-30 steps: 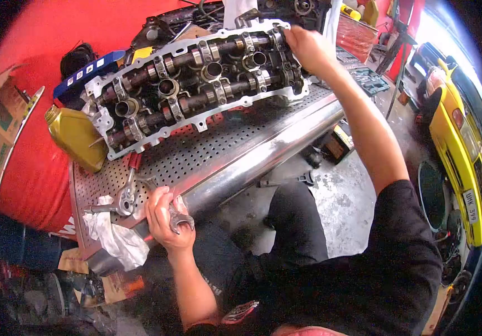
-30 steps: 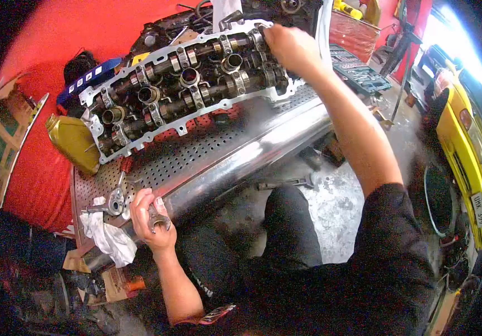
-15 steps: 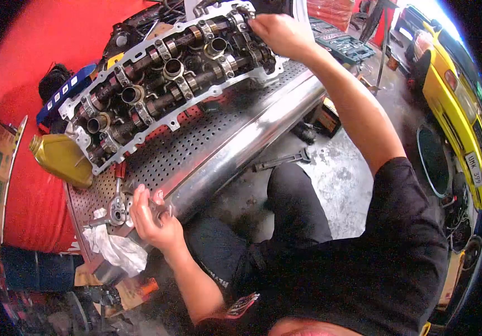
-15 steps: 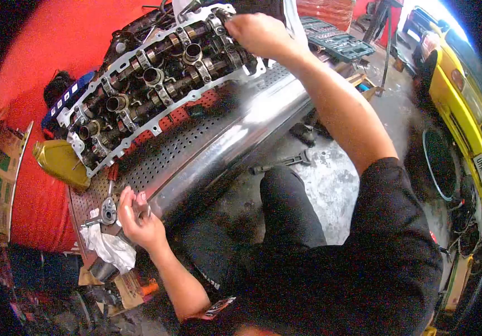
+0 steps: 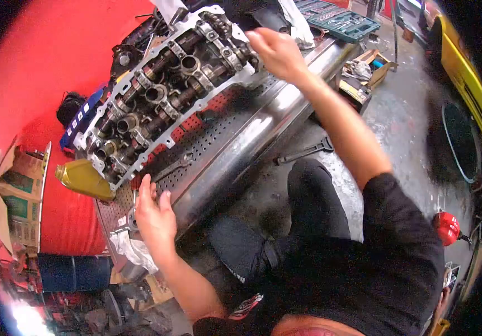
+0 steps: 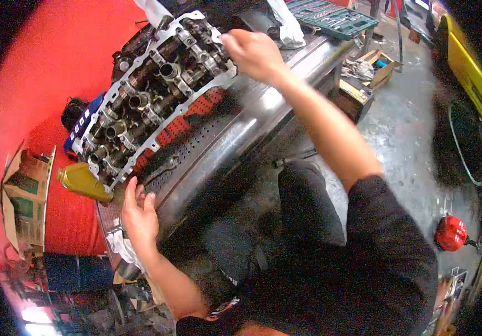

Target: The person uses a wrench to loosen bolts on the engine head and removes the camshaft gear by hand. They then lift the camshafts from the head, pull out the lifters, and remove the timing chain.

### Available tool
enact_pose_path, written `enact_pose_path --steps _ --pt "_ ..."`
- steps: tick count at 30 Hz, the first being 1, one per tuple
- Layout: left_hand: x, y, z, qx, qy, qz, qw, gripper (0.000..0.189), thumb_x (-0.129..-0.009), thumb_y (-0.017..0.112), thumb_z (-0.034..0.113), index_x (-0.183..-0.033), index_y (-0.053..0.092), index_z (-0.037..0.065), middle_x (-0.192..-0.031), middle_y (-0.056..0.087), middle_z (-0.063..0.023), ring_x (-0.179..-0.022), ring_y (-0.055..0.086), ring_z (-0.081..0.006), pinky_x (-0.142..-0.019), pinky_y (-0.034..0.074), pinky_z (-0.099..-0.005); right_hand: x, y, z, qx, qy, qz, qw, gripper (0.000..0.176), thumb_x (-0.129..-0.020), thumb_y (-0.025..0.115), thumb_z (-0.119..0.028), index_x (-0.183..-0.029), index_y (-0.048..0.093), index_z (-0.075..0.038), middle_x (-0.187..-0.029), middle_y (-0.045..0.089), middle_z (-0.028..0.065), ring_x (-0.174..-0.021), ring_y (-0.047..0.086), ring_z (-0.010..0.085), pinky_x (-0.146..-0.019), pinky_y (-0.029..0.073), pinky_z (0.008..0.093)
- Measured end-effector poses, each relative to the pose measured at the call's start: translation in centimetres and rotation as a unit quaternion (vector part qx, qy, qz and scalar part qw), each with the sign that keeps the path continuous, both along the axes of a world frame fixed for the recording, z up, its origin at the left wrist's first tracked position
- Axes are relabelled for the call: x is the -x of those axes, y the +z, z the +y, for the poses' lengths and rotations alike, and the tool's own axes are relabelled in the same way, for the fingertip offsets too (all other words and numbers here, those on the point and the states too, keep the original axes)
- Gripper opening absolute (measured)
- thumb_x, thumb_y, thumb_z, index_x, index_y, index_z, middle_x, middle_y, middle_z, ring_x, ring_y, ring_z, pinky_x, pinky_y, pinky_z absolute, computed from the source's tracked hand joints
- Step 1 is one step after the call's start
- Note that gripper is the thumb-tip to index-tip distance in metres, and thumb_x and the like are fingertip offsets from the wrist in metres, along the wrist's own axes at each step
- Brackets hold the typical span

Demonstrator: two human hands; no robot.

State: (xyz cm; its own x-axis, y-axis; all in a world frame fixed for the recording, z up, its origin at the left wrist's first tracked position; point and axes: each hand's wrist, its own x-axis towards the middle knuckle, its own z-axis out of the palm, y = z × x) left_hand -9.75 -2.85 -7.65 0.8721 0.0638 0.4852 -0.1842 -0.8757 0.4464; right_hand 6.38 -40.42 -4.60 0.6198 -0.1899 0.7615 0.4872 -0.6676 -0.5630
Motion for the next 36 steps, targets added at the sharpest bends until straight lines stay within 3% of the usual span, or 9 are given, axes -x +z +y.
enact_pose_path --steps 2,4,5,6,7,11,14,20,36 --pt "-0.9 2.1 -4.3 -0.085 -0.011 -0.114 0.99 0.039 -0.084 0.072 0.004 -0.122 0.065 0.001 -0.1 0.069 -0.0135 -0.093 0.063 -0.0308 -0.087 0.051 -0.0431 0.9 -3.6 0.4 -0.249 -0.039 -0.084 0.964 0.03 -0.104 0.057 -0.026 -0.086 0.064 -0.003 -0.065 0.057 0.0056 -0.063 0.056 0.0168 -0.058 0.044 0.0332" --pt "-3.2 4.6 -9.8 -0.24 -0.087 -0.24 0.937 0.027 -0.085 0.073 0.014 -0.109 0.067 0.005 -0.098 0.067 -0.0106 -0.094 0.06 -0.0301 -0.088 0.047 -0.0453 2.7 -6.9 2.8 -0.46 0.04 -0.093 0.882 0.033 -0.106 0.052 -0.027 -0.08 0.053 -0.006 -0.069 0.046 -0.0004 -0.064 0.043 0.0105 -0.057 0.038 0.0307" --pt "-4.3 6.2 -13.2 -0.273 -0.136 -0.274 0.912 0.022 -0.085 0.071 0.019 -0.103 0.066 0.007 -0.095 0.064 -0.0093 -0.094 0.059 -0.0288 -0.087 0.045 -0.045 3.1 -8.4 4.5 -0.456 -0.006 -0.077 0.887 0.03 -0.106 0.052 -0.024 -0.081 0.054 -0.007 -0.071 0.047 -0.0006 -0.066 0.044 0.01 -0.058 0.039 0.0304" --pt "-6.6 6.6 -15.8 -0.299 -0.167 -0.334 0.878 0.019 -0.084 0.069 0.021 -0.097 0.065 0.008 -0.089 0.061 -0.0085 -0.092 0.058 -0.0275 -0.085 0.045 -0.0437 2.3 -10.7 6.2 -0.574 0.09 -0.071 0.811 0.027 -0.105 0.053 -0.02 -0.083 0.055 -0.005 -0.073 0.051 0.002 -0.067 0.048 0.0112 -0.06 0.042 0.0306" --pt "-8.0 7.5 -18.3 -0.332 -0.193 -0.325 0.864 0.025 -0.083 0.073 0.024 -0.101 0.067 0.007 -0.094 0.062 -0.0096 -0.095 0.058 -0.0291 -0.085 0.044 -0.0448 2.6 -11.7 7.0 -0.402 -0.011 -0.112 0.909 0.024 -0.105 0.054 -0.018 -0.086 0.057 -0.003 -0.074 0.054 0.0045 -0.07 0.051 0.0124 -0.064 0.044 0.0306" --pt "-15.0 8.0 -25.2 -0.505 -0.155 -0.32 0.787 0.019 -0.079 0.067 0.029 -0.08 0.075 0.012 -0.089 0.065 -0.005 -0.104 0.057 -0.0255 -0.086 0.042 -0.0434 3.7 -10.2 6.4 -0.366 0.051 -0.057 0.927 0.023 -0.105 0.055 -0.018 -0.088 0.058 -0.002 -0.075 0.055 0.0027 -0.073 0.051 0.0114 -0.066 0.044 0.0298" --pt "-16.2 8.8 -27.3 -0.528 -0.12 -0.164 0.825 0.02 -0.082 0.065 0.025 -0.086 0.081 0.015 -0.096 0.073 -0.0076 -0.106 0.058 -0.0254 -0.092 0.038 -0.0504 3.4 -10.9 5.8 -0.527 0.182 -0.055 0.828 0.023 -0.107 0.052 -0.019 -0.087 0.057 -0.008 -0.073 0.052 -0.0036 -0.058 0.043 0.0022 -0.05 0.033 0.02" --pt "-15.2 8.6 -28.1 -0.514 -0.088 -0.179 0.834 0.019 -0.082 0.065 0.023 -0.088 0.081 0.015 -0.096 0.073 -0.0061 -0.105 0.058 -0.0253 -0.088 0.037 -0.0492 3.9 -10.8 5.0 -0.461 0.16 -0.069 0.87 0.025 -0.107 0.053 -0.019 -0.086 0.057 -0.005 -0.071 0.053 -0.0022 -0.056 0.043 0.0039 -0.05 0.036 0.0212" --pt "-15.0 6.8 -27.5 -0.506 -0.087 -0.182 0.838 0.022 -0.084 0.064 0.021 -0.094 0.082 0.013 -0.101 0.071 -0.0079 -0.113 0.054 -0.0275 -0.092 0.036 -0.0501 5.2 -12.3 4.1 -0.437 0.177 -0.06 0.88 0.026 -0.106 0.054 -0.02 -0.085 0.058 -0.005 -0.072 0.055 -0.001 -0.059 0.046 0.005 -0.053 0.038 0.0222"
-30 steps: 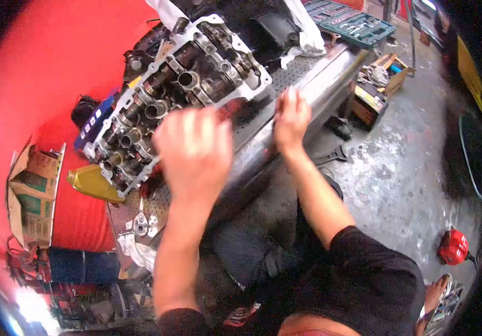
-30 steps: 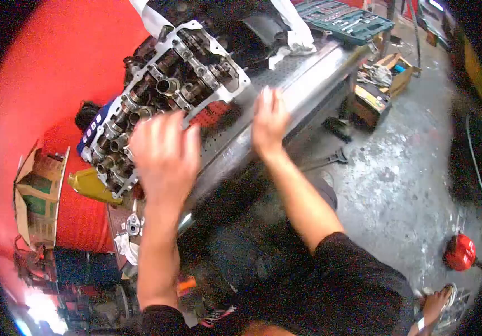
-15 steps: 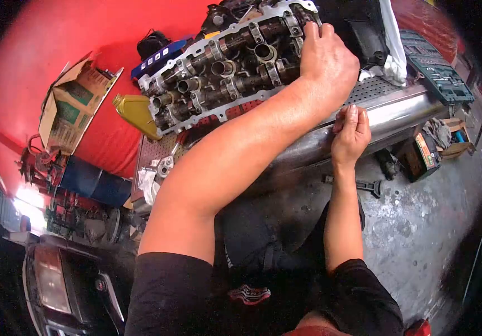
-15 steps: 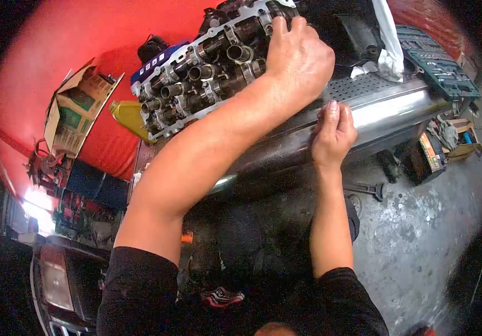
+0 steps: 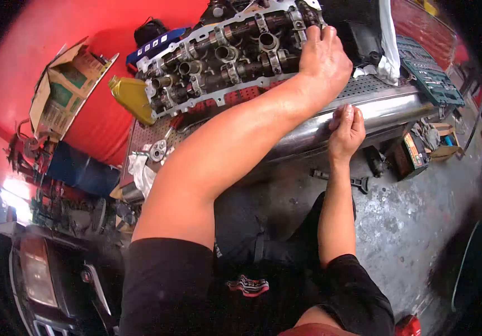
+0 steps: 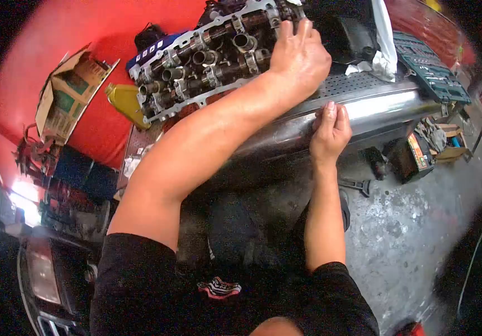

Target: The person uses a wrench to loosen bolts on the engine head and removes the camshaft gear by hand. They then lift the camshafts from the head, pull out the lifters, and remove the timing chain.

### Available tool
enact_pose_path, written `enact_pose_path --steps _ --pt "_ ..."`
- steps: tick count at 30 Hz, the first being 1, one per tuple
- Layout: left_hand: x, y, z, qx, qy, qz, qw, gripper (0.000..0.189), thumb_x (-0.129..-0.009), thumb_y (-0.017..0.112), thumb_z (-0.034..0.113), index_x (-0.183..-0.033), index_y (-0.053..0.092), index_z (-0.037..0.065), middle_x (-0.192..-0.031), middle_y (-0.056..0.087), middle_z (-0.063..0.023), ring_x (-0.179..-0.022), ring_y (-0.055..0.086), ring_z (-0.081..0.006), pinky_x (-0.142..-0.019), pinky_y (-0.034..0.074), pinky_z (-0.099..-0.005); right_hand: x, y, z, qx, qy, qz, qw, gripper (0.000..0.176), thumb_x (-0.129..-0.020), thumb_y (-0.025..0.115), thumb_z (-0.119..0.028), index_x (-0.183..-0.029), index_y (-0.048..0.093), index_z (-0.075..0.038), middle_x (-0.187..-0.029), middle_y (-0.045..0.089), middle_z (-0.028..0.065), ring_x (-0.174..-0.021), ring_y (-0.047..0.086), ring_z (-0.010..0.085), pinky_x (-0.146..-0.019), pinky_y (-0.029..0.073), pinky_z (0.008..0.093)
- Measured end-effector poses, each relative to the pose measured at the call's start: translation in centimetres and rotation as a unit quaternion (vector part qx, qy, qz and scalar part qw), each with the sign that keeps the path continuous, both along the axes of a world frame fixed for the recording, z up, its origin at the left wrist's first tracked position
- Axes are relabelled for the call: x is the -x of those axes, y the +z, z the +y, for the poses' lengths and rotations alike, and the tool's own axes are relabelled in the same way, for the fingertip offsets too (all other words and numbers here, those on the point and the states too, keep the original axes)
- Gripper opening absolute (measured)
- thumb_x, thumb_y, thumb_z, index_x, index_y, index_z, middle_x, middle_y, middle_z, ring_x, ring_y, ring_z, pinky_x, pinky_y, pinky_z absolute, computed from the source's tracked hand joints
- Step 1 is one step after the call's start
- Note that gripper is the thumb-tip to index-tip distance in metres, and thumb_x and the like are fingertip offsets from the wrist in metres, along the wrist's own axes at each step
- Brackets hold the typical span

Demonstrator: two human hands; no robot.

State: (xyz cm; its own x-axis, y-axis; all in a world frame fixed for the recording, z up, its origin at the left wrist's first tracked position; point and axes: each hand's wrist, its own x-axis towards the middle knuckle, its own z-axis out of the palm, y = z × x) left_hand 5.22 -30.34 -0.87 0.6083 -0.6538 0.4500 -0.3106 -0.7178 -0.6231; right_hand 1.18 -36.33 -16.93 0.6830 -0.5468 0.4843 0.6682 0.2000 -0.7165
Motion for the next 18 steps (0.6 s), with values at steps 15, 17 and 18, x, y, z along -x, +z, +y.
enact_pose_path --steps 15,17,18 --pt "13.7 -5.6 27.1 0.327 0.204 -0.071 0.92 0.017 -0.087 0.067 0.014 -0.101 0.07 0.006 -0.087 0.068 -0.0146 -0.088 0.062 -0.0379 -0.084 0.051 -0.0491 0.8 -1.4 2.9 0.136 -0.056 -0.005 0.989 0.023 -0.105 0.054 -0.017 -0.092 0.064 -0.001 -0.076 0.056 0.0002 -0.067 0.049 0.0091 -0.059 0.042 0.0254" --pt "14.2 -4.8 33.5 0.336 0.259 -0.021 0.905 0.018 -0.087 0.068 0.017 -0.1 0.071 0.004 -0.092 0.071 -0.0163 -0.095 0.063 -0.0367 -0.086 0.051 -0.0474 1.6 -2.2 4.9 0.275 -0.1 0.016 0.956 0.02 -0.1 0.059 -0.015 -0.087 0.063 -0.001 -0.075 0.06 0.0099 -0.066 0.058 0.0187 -0.061 0.046 0.0333" --pt "14.1 -4.2 34.7 0.301 0.24 0.023 0.923 0.013 -0.087 0.067 0.015 -0.093 0.069 0.004 -0.089 0.07 -0.0158 -0.093 0.063 -0.0364 -0.084 0.051 -0.0482 2.6 -1.1 6.1 0.308 -0.076 -0.007 0.948 0.015 -0.097 0.061 -0.012 -0.086 0.062 -0.002 -0.077 0.062 0.0142 -0.066 0.06 0.0268 -0.061 0.047 0.0373"
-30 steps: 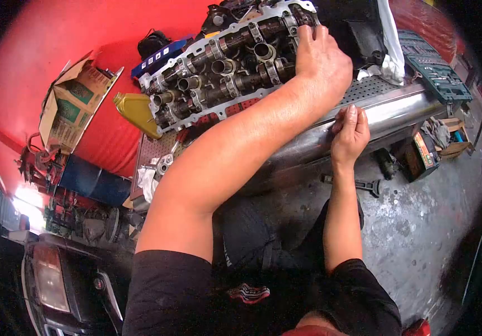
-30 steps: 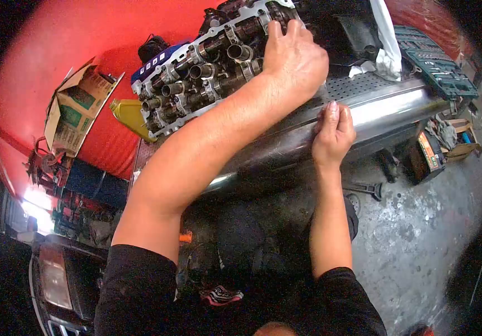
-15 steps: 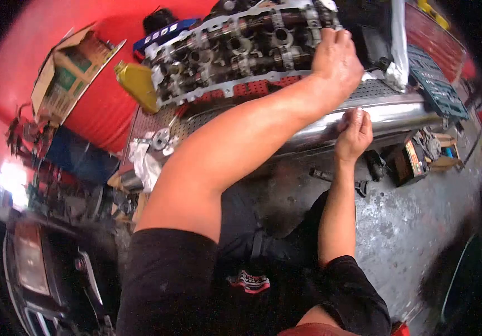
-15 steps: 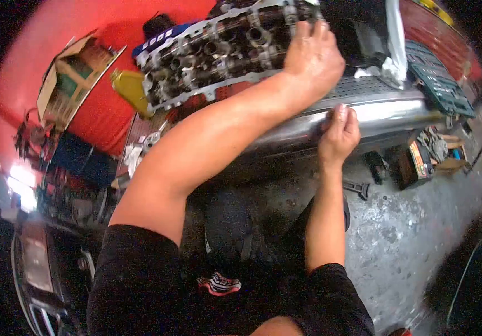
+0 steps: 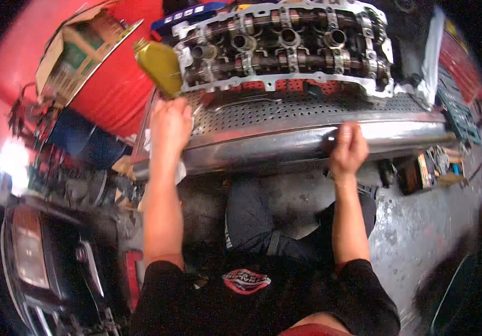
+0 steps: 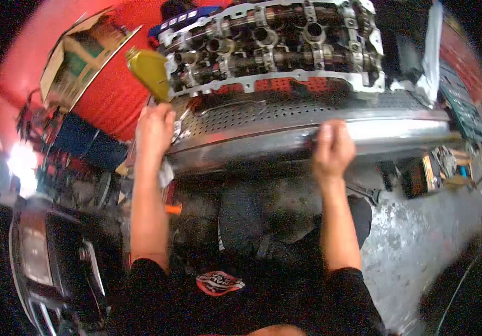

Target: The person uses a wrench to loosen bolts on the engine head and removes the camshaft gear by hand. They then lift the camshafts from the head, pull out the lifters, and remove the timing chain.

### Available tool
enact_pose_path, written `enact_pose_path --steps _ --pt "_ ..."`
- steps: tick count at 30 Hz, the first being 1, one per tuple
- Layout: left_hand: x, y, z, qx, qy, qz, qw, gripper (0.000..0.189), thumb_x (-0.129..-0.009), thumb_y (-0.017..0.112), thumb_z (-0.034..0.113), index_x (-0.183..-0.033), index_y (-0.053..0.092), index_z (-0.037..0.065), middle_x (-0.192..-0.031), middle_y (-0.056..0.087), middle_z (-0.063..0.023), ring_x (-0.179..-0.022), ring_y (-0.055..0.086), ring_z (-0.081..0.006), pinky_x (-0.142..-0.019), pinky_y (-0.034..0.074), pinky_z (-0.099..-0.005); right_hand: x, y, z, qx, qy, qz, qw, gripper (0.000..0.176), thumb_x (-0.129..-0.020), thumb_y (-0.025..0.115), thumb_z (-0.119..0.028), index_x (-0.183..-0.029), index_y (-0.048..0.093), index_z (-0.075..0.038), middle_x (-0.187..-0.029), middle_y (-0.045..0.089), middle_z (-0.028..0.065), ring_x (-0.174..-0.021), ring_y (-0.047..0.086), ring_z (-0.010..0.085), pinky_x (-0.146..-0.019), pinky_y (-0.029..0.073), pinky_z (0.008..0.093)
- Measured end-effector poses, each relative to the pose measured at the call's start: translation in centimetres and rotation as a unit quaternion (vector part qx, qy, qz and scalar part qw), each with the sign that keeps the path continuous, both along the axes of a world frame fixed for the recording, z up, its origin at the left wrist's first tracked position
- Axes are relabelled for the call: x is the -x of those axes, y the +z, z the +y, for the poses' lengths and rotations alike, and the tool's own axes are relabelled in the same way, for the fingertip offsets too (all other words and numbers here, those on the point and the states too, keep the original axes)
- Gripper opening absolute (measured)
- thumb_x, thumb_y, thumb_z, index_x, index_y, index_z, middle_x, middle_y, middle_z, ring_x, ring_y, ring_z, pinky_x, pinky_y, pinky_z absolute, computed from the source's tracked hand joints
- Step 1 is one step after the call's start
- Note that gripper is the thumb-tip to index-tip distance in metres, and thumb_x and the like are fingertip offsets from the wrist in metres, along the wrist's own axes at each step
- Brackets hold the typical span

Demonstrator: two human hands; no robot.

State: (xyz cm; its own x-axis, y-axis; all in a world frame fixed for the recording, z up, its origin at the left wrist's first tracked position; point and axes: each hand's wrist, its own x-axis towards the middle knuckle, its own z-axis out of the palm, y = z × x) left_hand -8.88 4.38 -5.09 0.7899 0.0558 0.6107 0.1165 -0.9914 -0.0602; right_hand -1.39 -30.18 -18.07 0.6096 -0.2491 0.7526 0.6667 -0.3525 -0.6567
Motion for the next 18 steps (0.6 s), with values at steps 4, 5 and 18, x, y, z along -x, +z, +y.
enact_pose_path --steps 4,5,18 --pt "-1.5 -0.6 -2.3 -0.035 -0.155 0.091 0.983 0.027 -0.088 0.065 0.013 -0.113 0.067 0.003 -0.104 0.07 -0.017 -0.101 0.062 -0.0358 -0.093 0.051 -0.0452 0.7 0.7 3.2 0.08 -0.015 -0.101 0.992 0.01 -0.091 0.064 -0.009 -0.084 0.06 -0.003 -0.078 0.06 0.0134 -0.069 0.058 0.034 -0.063 0.045 0.0435" --pt "-2.1 -1.1 -3.1 -0.035 -0.201 0.112 0.973 0.034 -0.089 0.065 0.014 -0.121 0.066 0.002 -0.11 0.07 -0.0178 -0.104 0.062 -0.0356 -0.096 0.05 -0.0437 1.2 0.8 3.4 0.082 -0.015 -0.097 0.992 0.01 -0.091 0.064 -0.009 -0.084 0.06 -0.003 -0.078 0.06 0.0135 -0.068 0.058 0.0341 -0.062 0.045 0.0434" --pt "-4.3 -1.8 -4.1 0.097 -0.179 0.274 0.94 0.027 -0.088 0.063 0.009 -0.114 0.061 0.002 -0.102 0.064 -0.0203 -0.097 0.06 -0.0397 -0.091 0.047 -0.0463 2.3 4.4 7.1 0.248 0.061 -0.111 0.96 0.046 -0.08 0.069 -0.017 -0.124 0.059 -0.011 -0.128 0.058 0.0108 -0.118 0.055 0.0301 -0.095 0.044 0.0462"
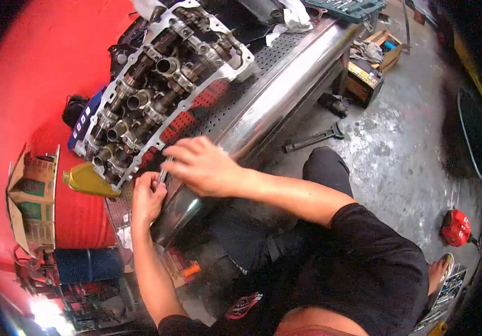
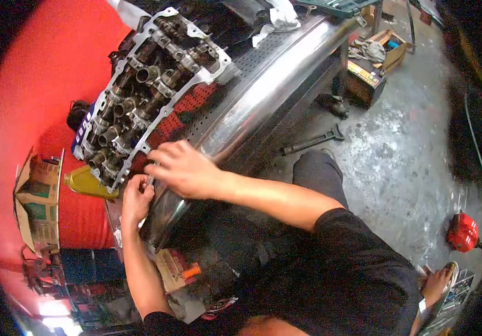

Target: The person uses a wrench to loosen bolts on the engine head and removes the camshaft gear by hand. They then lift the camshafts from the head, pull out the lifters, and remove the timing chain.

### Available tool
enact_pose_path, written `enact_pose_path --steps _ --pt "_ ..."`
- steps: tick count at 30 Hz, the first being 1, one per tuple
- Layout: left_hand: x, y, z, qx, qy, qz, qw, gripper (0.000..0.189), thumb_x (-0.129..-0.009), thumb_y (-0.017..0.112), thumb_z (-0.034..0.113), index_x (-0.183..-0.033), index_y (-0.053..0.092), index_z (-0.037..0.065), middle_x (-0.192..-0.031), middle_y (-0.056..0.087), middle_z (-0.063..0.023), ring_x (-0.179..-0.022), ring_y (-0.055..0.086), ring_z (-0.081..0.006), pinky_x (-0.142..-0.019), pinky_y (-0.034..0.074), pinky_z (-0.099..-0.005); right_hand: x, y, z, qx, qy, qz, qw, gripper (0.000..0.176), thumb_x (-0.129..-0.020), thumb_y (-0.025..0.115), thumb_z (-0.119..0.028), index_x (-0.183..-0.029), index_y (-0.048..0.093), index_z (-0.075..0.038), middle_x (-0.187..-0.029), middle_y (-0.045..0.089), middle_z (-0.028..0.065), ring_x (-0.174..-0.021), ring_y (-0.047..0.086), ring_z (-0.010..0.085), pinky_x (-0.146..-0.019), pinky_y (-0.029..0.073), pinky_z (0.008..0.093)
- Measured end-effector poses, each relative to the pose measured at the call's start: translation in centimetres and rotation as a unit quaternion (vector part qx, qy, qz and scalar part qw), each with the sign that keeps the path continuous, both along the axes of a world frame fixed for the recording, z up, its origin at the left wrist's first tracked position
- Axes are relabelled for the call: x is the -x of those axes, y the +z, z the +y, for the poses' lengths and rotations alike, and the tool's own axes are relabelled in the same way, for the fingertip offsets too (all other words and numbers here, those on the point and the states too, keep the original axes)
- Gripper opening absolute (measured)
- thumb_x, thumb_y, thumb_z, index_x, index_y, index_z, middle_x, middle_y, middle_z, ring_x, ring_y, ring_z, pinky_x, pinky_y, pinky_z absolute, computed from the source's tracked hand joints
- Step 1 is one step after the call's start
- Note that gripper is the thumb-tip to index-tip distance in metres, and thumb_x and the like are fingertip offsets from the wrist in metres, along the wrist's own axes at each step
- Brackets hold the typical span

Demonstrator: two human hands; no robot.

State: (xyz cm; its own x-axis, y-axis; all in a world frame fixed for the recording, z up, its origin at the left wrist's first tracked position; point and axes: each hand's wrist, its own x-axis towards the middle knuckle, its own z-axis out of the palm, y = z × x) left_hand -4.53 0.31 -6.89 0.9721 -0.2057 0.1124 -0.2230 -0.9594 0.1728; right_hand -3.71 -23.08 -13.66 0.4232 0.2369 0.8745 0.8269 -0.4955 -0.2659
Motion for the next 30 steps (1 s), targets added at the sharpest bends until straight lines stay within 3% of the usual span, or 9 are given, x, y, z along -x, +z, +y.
enact_pose_path --steps 2,5,6,9,13,17,21,22,30 --pt "1.0 1.2 -1.1 0.008 0.003 -0.004 1.0 0.03 -0.087 0.063 0.01 -0.116 0.059 0.0 -0.105 0.064 -0.0222 -0.097 0.062 -0.0399 -0.087 0.05 -0.0451 -1.2 0.2 2.5 0.04 -0.02 -0.05 0.998 0.057 -0.084 0.063 -0.02 -0.14 0.051 -0.013 -0.145 0.049 0.0109 -0.131 0.049 0.0292 -0.106 0.038 0.0494" --pt "4.3 4.3 -5.4 -0.006 0.027 0.007 1.0 0.042 -0.087 0.065 0.008 -0.128 0.057 0.002 -0.107 0.068 -0.0223 -0.098 0.067 -0.037 -0.09 0.052 -0.0424 -2.2 1.9 3.2 0.026 -0.003 -0.089 0.996 0.055 -0.085 0.06 -0.021 -0.138 0.054 -0.01 -0.117 0.064 0.0102 -0.118 0.057 0.0272 -0.108 0.036 0.0512" --pt "5.4 5.5 -6.4 0.019 0.027 0.009 0.999 0.045 -0.087 0.066 0.008 -0.13 0.056 0.002 -0.105 0.068 -0.0209 -0.097 0.068 -0.0339 -0.088 0.052 -0.0415 -2.5 1.9 2.9 0.024 0.037 -0.076 0.996 0.043 -0.083 0.062 -0.02 -0.125 0.06 -0.01 -0.084 0.065 0.0024 -0.089 0.065 0.0231 -0.098 0.045 0.047" --pt "7.8 10.2 -9.0 0.045 -0.024 -0.036 0.998 0.058 -0.083 0.073 0.005 -0.138 0.054 0.006 -0.108 0.07 -0.0142 -0.096 0.069 -0.0216 -0.082 0.054 -0.0373 -3.6 2.3 1.0 -0.03 0.052 -0.032 0.998 0.025 -0.082 0.063 -0.019 -0.106 0.061 -0.012 -0.067 0.059 -0.003 -0.066 0.063 0.0215 -0.082 0.05 0.0416" --pt "6.6 11.2 -13.7 0.459 -0.163 -0.014 0.873 0.073 -0.086 0.074 0.009 -0.15 0.038 0.009 -0.122 0.062 -0.0176 -0.089 0.066 -0.0207 -0.07 0.054 -0.0286 -3.8 6.0 -3.8 -0.13 0.017 0.015 0.991 0.015 -0.084 0.062 -0.016 -0.097 0.056 -0.012 -0.068 0.064 0.0058 -0.062 0.068 0.0294 -0.056 0.052 0.0443" --pt "1.5 9.2 -17.2 0.485 -0.183 -0.13 0.845 0.046 -0.1 0.061 0.018 -0.139 0.038 0.008 -0.116 0.064 -0.0185 -0.071 0.06 -0.0158 -0.05 0.048 -0.0251 -4.2 7.0 -6.8 -0.171 -0.034 -0.049 0.984 0.013 -0.082 0.061 -0.017 -0.091 0.055 -0.01 -0.061 0.064 0.0072 -0.054 0.068 0.0298 -0.046 0.052 0.0435" --pt "-0.8 10.5 -21.0 0.457 -0.238 -0.133 0.847 0.027 -0.103 0.054 0.014 -0.126 0.041 0.008 -0.108 0.068 -0.0235 -0.067 0.06 -0.0164 -0.048 0.048 -0.0246 -4.1 7.7 -7.9 -0.309 -0.144 -0.142 0.929 0.038 -0.086 0.062 -0.021 -0.12 0.06 -0.004 -0.104 0.064 0.0136 -0.102 0.066 0.0304 -0.087 0.05 0.0473" --pt "-1.5 11.3 -22.4 0.468 -0.239 -0.167 0.834 0.026 -0.103 0.056 0.013 -0.123 0.04 0.008 -0.097 0.071 -0.0192 -0.057 0.059 -0.0148 -0.048 0.048 -0.0243 -3.3 8.0 -7.4 -0.341 -0.152 -0.15 0.916 0.05 -0.088 0.062 -0.022 -0.132 0.055 -0.001 -0.125 0.054 0.0135 -0.117 0.055 0.0337 -0.1 0.039 0.0527" --pt "-6.2 12.8 -27.0 0.439 -0.275 -0.215 0.828 0.026 -0.102 0.055 0.006 -0.121 0.037 0.005 -0.091 0.068 -0.0163 -0.059 0.061 -0.013 -0.048 0.052 -0.0258 3.7 7.4 -5.1 -0.368 0.072 -0.243 0.895 0.021 -0.082 0.069 -0.014 -0.103 0.067 -0.013 -0.112 0.066 0.0045 -0.102 0.063 0.0242 -0.093 0.049 0.0476"
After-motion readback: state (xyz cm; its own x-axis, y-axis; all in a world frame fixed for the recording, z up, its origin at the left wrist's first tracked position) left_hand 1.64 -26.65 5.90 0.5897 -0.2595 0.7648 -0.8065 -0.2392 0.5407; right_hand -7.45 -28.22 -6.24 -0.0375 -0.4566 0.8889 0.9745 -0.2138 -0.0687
